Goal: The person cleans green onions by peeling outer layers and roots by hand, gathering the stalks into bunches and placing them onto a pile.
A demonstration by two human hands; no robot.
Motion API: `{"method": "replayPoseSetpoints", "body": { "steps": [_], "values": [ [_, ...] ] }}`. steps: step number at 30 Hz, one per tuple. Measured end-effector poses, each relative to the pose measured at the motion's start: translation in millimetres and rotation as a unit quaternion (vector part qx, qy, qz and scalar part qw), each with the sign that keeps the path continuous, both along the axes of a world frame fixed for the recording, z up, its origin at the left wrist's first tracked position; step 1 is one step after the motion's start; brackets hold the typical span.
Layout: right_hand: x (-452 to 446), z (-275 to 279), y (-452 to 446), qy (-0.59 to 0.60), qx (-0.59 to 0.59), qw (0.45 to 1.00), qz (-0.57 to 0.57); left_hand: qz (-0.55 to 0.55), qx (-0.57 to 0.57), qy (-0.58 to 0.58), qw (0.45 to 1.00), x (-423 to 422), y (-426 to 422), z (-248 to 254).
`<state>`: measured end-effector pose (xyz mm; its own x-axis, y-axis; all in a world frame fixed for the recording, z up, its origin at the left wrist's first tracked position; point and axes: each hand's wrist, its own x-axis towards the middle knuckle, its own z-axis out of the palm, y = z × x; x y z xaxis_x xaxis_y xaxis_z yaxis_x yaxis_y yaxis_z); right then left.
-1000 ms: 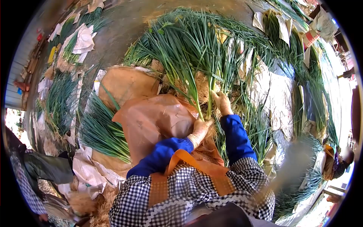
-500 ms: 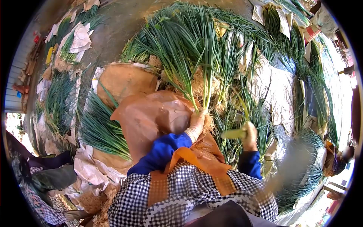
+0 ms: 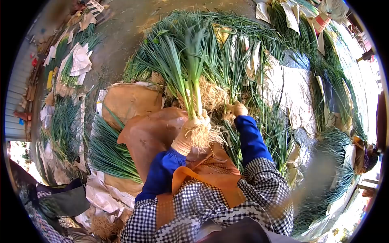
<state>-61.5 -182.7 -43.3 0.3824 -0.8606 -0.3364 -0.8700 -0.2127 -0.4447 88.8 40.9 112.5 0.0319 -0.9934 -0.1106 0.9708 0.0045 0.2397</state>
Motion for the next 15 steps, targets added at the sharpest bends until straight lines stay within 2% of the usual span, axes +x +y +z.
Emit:
{"method": "replayPoseSetpoints", "body": {
  "steps": [1,2,3,4,5,6,9,10,11,12,13,15],
  "values": [
    [5.3,-33.2,-8.3,-0.015,-0.008,1.000,0.010,-0.003,-0.008,-0.011,1.000,3.8,0.3,8.1],
    [10.2,-29.8,-11.8,0.022,0.060,0.998,0.012,0.019,0.054,-0.069,0.996,4.1,-1.2,9.6],
    [14.2,-28.5,-10.3,0.037,0.000,0.999,0.023,0.041,0.117,-0.123,0.985,-0.1,-2.8,10.0],
    [12.7,-22.6,-7.1,-0.023,0.014,1.000,0.011,0.035,0.146,-0.070,0.986,-3.0,-5.8,-19.9],
    [8.1,-10.9,-3.7,-0.081,0.029,0.996,-0.004,0.056,0.153,-0.124,0.979,-3.1,-5.7,-59.5],
    [2.4,9.1,2.7,-0.075,0.014,0.997,0.006,0.049,0.156,-0.103,0.981,-9.6,-6.2,-59.3],
    [-15.6,81.1,52.8,-0.314,0.177,0.931,-0.059,-0.024,0.198,-0.076,0.977,-35.4,-10.4,-62.6],
    [-19.9,87.5,65.3,-0.312,0.213,0.924,-0.062,-0.063,0.193,-0.068,0.977,-43.6,-10.5,-57.8],
    [-20.6,96.8,77.9,-0.312,0.249,0.915,-0.063,-0.022,0.279,-0.144,0.949,-61.5,-16.1,-56.1],
    [-19.5,106.6,89.2,-0.346,0.241,0.906,-0.035,-0.013,0.272,-0.161,0.949,-69.5,-16.9,-71.8],
    [-16.5,103.5,97.1,-0.332,0.242,0.908,-0.078,0.005,0.273,-0.232,0.933,-77.0,-17.1,-84.7],
    [-25.0,115.9,106.6,-0.226,0.073,0.966,0.106,0.036,0.318,-0.209,0.924,-79.1,-13.7,-92.9]
  ]
}}
